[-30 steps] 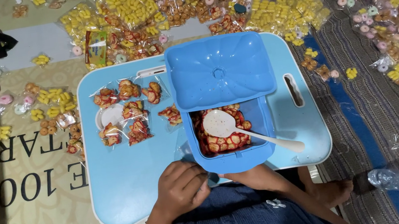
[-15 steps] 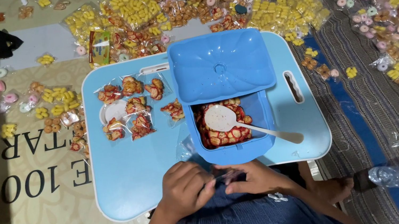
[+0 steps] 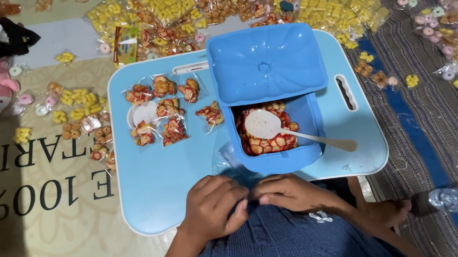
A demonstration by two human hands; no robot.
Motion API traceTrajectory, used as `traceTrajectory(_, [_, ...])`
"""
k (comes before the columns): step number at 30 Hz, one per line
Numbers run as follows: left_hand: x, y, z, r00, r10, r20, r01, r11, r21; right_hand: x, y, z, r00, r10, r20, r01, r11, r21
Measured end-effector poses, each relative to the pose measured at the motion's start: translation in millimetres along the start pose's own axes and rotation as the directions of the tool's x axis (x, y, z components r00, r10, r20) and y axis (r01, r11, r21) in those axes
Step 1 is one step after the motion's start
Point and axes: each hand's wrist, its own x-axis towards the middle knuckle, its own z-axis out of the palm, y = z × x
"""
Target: The person scoops red and yellow ring-shaped candies from a blue container into small clear plastic bags using a white plastic spoon. They then fold the top of each bag to seal it and place the finished packets on a light blue tray. The process is repeated for multiple bags.
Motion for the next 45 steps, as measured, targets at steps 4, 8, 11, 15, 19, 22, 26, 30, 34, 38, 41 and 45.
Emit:
traceTrajectory(4, [-14,-5,3,0.996,-0.088,0.016,0.088,0.996,0.016,2,-3,0,0.999,-0.023,0.040,0.026,0.996,-0.084])
traceTrajectory(8, [-8,-4,3,0.993,-0.051,0.109,0.049,0.999,0.024,-3,10,3,0.999,-0.033,0.033,0.036,0.995,-0.097])
traceTrajectory(11, [-12,-3,12,0.979,-0.021,0.203,0.014,0.999,0.036,-5,22,5,0.998,-0.020,0.058,0.030,0.984,-0.177])
traceTrajectory(15, [-12,-3,14,0.980,0.016,0.199,-0.028,0.998,0.060,-2,15,4,0.999,-0.027,0.041,0.033,0.990,-0.137])
traceTrajectory(19, [-10,-4,10,0.979,0.048,0.200,-0.060,0.997,0.054,-1,16,4,0.998,0.015,0.064,-0.006,0.990,-0.141])
traceTrajectory(22, [-11,-4,9,0.976,0.071,0.205,-0.080,0.996,0.034,-2,23,6,0.997,0.026,0.071,-0.016,0.990,-0.137])
traceTrajectory(26, [-9,-3,9,0.979,0.057,0.197,-0.063,0.998,0.025,-3,24,6,0.996,0.034,0.078,-0.023,0.989,-0.146])
traceTrajectory(30, [-9,-3,10,0.981,0.046,0.186,-0.054,0.998,0.034,-1,17,5,0.997,0.028,0.076,-0.018,0.992,-0.128])
traceTrajectory(34, [-12,-3,14,0.985,0.004,0.175,-0.013,0.999,0.052,-3,28,10,0.998,-0.014,0.060,0.021,0.993,-0.117])
traceTrajectory(38, [-14,-5,10,0.967,-0.002,0.253,-0.009,0.999,0.041,2,12,5,0.996,0.019,0.091,-0.005,0.989,-0.150])
traceTrajectory(41, [-17,-8,13,0.966,-0.005,0.258,-0.014,0.997,0.073,2,14,5,0.996,0.019,0.085,-0.005,0.987,-0.161])
traceTrajectory(45, [-17,-7,12,0.967,-0.005,0.253,-0.014,0.997,0.073,3,9,4,0.996,0.016,0.084,-0.002,0.988,-0.156])
